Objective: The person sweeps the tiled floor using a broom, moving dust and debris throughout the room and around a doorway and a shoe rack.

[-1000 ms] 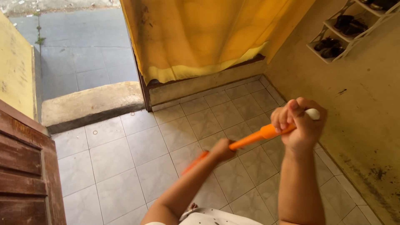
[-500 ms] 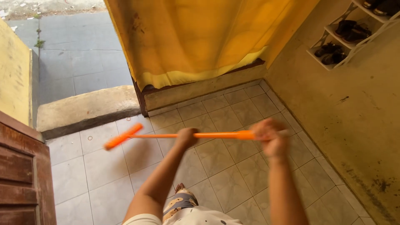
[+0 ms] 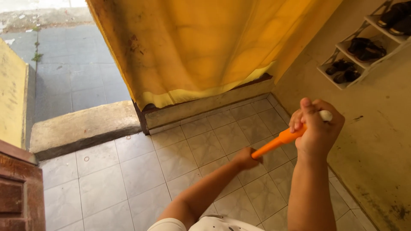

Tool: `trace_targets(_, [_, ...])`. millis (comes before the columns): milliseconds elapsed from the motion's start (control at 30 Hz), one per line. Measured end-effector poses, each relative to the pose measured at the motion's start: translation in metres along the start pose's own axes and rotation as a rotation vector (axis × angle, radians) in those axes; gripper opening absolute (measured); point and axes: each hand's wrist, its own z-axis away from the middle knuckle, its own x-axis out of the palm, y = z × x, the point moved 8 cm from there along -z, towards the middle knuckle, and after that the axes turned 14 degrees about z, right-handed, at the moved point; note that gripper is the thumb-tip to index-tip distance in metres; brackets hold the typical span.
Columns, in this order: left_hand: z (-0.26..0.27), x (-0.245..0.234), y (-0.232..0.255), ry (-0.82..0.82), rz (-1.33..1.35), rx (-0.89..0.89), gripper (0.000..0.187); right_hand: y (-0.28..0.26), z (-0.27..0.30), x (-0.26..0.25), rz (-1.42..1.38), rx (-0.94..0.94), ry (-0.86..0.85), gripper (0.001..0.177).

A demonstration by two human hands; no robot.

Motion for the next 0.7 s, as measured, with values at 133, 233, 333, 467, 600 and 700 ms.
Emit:
trace_targets(133, [-0.005, -0.088, -0.05, 0.201, -0.229, -0.108, 0.027, 0.067, -0.011, 0.005, -0.187, 0.068, 0.041, 0.045])
trace_targets(233, [0.02, -0.16, -0.094, 0.342, -0.348, -0.111, 0.028, 0.116, 0.006, 0.042, -0.307, 0.058, -0.008, 0.033])
trace_targets(333, [0.056, -0.241, -0.148, 0.459, -0.474, -0.169, 0.023, 0.161, 0.047, 0.096, -0.343, 0.121, -0.101, 0.031])
trace_targets(467, [0.045, -0.3, -0.174, 0.533, -0.614, -0.26, 0.024, 0.207, 0.044, 0.109, -0.397, 0.317, -0.26, 0.04])
trace_targets(600, [-0.031, -0.263, -0.107, 0.446, -0.64, -0.163, 0.034, 0.218, -0.04, 0.036, -0.333, 0.377, -0.031, 0.036])
trace_targets(700, [-0.109, -0.185, -0.036, 0.254, -0.555, -0.123, 0.029, 0.181, -0.116, -0.041, -0.172, 0.333, 0.194, 0.033])
